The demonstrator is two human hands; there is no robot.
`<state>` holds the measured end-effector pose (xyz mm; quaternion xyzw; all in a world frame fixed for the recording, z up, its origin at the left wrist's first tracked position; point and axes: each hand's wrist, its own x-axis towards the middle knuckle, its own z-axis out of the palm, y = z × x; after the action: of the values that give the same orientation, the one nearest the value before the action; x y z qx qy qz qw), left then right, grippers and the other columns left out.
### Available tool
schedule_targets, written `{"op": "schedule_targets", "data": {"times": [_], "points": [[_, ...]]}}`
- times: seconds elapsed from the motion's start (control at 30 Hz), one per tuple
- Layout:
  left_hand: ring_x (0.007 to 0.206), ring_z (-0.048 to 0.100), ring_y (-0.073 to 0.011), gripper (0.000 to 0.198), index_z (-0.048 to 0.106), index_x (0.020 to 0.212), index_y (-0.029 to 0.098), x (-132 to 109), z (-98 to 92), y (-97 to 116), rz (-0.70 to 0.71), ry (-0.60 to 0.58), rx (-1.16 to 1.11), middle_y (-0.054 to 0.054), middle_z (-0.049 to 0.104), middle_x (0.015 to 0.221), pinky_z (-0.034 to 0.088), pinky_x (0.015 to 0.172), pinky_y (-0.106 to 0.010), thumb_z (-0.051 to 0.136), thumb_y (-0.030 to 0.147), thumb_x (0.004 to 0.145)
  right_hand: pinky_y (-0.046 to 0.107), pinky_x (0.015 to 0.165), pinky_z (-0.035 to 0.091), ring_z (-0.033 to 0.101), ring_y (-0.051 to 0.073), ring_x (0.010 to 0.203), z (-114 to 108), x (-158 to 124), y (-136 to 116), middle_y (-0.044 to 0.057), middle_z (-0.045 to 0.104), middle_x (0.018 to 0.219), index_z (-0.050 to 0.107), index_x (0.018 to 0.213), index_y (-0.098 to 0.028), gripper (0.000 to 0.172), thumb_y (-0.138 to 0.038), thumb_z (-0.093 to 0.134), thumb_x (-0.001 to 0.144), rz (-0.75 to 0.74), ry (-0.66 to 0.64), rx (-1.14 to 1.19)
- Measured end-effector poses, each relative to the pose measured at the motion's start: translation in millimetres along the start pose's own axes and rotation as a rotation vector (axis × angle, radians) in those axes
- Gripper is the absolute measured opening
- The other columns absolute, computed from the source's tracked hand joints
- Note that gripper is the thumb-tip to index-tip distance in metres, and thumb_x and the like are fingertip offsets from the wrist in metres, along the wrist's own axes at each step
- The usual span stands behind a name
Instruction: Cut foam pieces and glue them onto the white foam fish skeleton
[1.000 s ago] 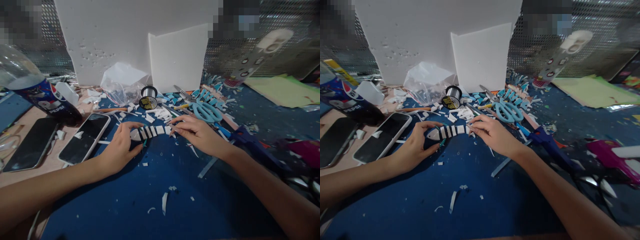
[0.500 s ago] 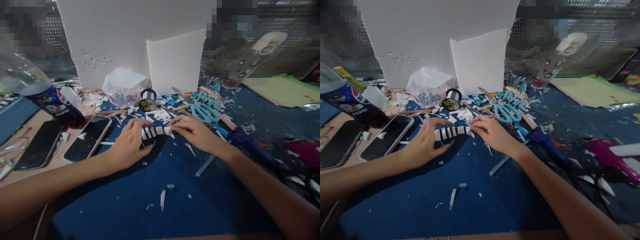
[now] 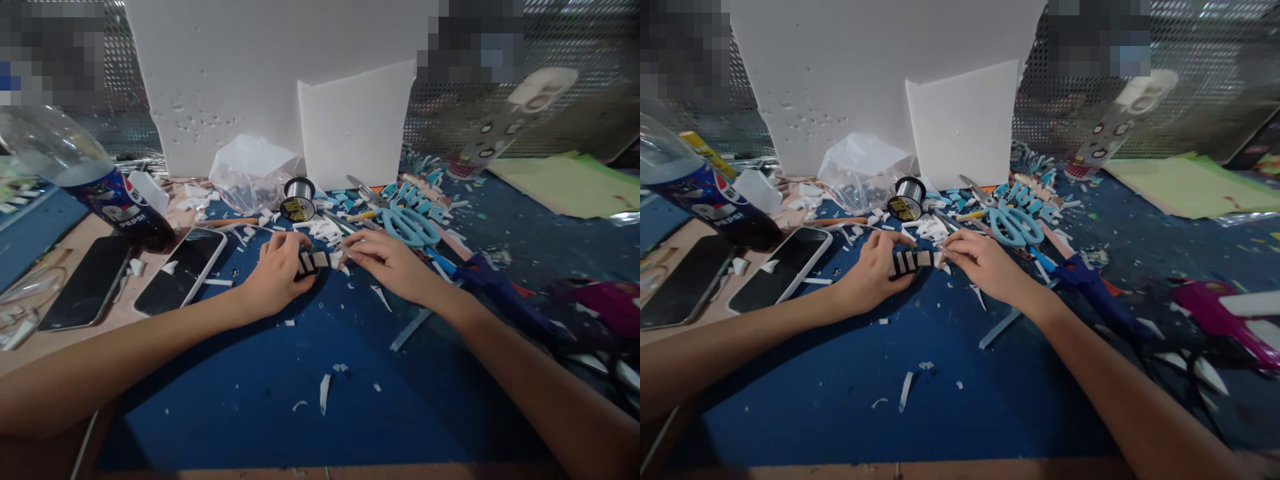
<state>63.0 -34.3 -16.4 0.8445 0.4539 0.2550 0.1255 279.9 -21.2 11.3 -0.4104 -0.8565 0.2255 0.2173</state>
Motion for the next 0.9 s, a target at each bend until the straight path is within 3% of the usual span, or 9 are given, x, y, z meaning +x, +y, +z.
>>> {"op": "schedule_targets", "data": {"times": [0.7, 0.9], "points": [[0.1, 0.04, -0.0276, 0.029, 0.035, 0.097, 0.018, -2, 1.8, 0, -0.024, 0.003, 0.047, -0.009, 0.052, 0.104, 0.037, 0.085, -0.047, 0.055, 0.023, 0.077, 0.039, 0.078, 0.046, 0.056, 0.021, 0.091, 1, 1, 0, 0.007, 0.059, 0.101, 0.064, 0.08, -0.021, 0.026, -0.025, 0.041, 0.091, 0.002, 0.025, 0.012], [0.103, 0.038, -0.0293, 0.028, 0.037, 0.101, 0.016, -2, -21.6, 0, -0.002, -0.008, 0.12, -0.012, 0.048, 0.108, 0.038, 0.084, -0.045, 0.053, 0.025, 0.081, 0.035, 0.064, 0.046, 0.057, 0.018, 0.079, 0, -1, -8, 0.008, 0.055, 0.113, 0.063, 0.086, -0.021, 0.023, -0.027, 0.041, 0.091, 0.015, 0.05, -0.037]]}}
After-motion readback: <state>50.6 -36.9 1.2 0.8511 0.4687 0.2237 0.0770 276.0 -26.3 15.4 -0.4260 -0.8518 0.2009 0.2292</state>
